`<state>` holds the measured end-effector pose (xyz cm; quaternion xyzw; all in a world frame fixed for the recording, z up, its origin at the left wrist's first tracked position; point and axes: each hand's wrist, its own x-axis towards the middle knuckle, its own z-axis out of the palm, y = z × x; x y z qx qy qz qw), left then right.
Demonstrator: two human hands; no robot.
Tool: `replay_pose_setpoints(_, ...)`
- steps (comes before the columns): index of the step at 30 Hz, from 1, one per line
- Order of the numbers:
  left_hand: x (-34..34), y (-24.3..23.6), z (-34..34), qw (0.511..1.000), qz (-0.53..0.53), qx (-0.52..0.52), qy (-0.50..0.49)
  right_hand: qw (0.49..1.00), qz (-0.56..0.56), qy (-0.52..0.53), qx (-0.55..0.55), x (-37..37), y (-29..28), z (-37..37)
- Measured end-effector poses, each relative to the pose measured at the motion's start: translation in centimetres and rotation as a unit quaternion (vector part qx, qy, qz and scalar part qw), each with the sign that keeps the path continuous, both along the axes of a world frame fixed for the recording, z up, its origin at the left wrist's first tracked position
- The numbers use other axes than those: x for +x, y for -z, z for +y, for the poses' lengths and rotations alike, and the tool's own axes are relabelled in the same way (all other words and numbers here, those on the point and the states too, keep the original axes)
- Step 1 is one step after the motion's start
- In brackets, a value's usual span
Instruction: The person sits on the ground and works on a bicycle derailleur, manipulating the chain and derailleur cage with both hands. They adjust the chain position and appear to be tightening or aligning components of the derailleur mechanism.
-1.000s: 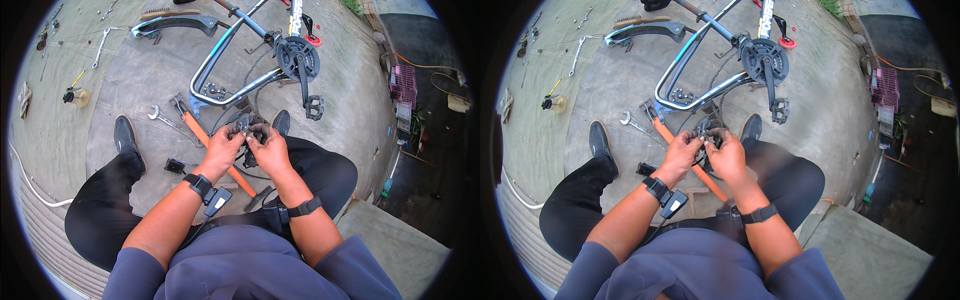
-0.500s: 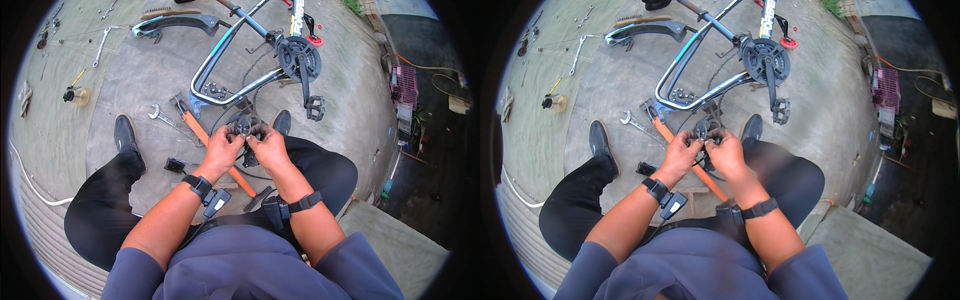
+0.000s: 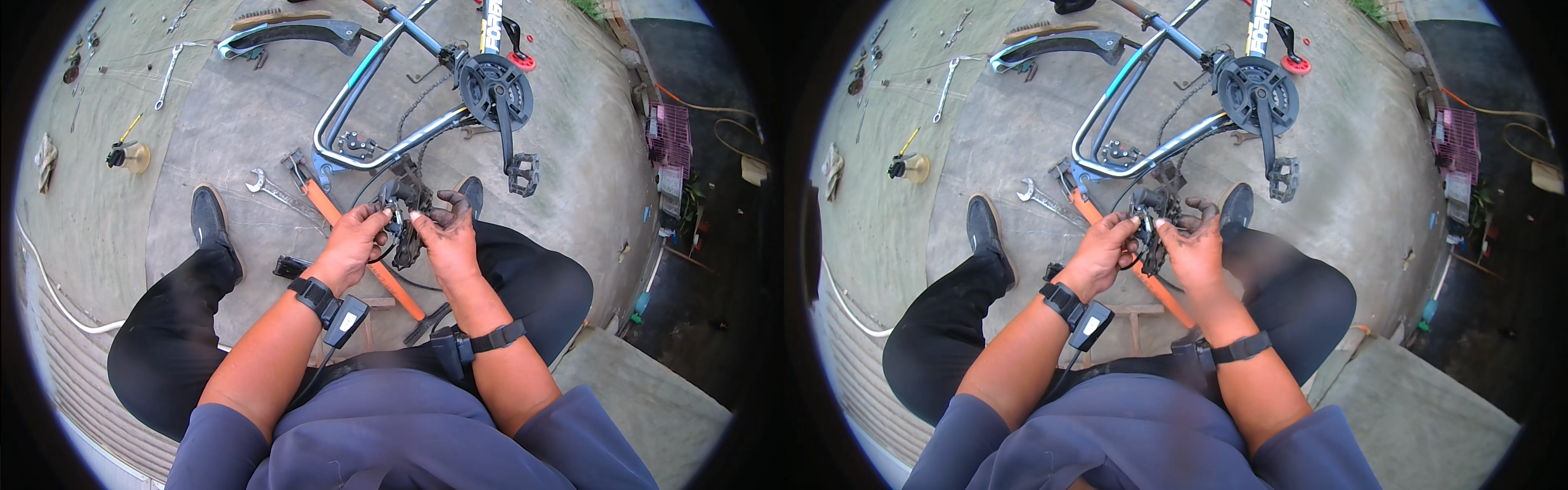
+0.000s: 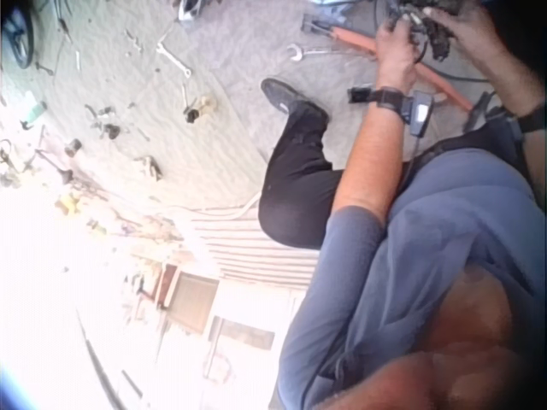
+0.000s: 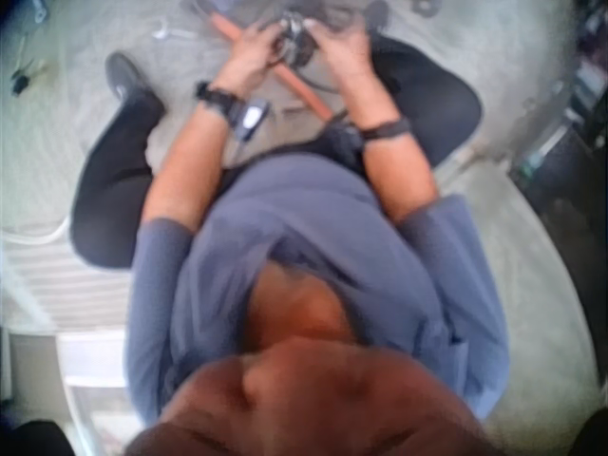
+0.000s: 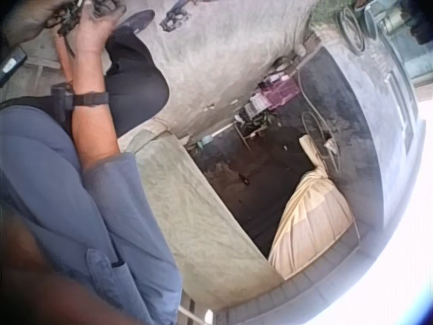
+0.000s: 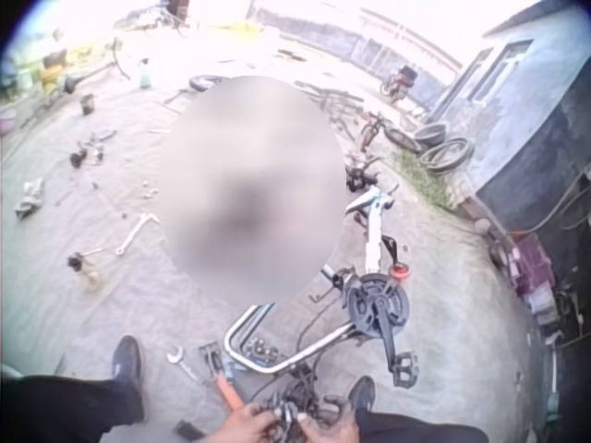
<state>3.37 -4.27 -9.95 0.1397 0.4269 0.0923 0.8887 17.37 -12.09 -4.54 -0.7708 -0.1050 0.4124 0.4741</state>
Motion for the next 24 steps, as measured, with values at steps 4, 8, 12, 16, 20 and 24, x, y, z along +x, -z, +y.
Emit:
replay_pose_setpoints(4,-0.2,-0.4,0.6,0.999,-0.041,-0.032,0.004,0.976,0.208,0.066,0.023,0.8,-1.1,0.3)
replay_pose_setpoints(8,-0.4,-0.5,0.9,0.997,-0.054,-0.05,0.011,0.947,0.313,0.043,0.06,1.1,-0.6,-0.2)
replay_pose_setpoints(12,-0.7,-0.8,1.2,0.994,-0.083,-0.075,-0.017,0.935,0.342,0.052,0.085,1.0,-0.8,0.2)
replay_pose_setpoints(16,-0.7,-0.8,1.3,0.991,-0.104,-0.079,-0.028,0.913,0.399,0.023,0.077,1.2,-1.1,0.6)
replay_pose_setpoints(20,-0.8,-0.7,1.3,0.993,-0.094,-0.062,-0.032,0.9,0.424,0.009,0.103,1.0,-0.1,0.5)
replay_pose_setpoints(24,-0.9,-0.4,1.3,0.996,-0.08,-0.044,-0.012,0.87,0.482,0.025,0.1,1.3,0.4,0.3)
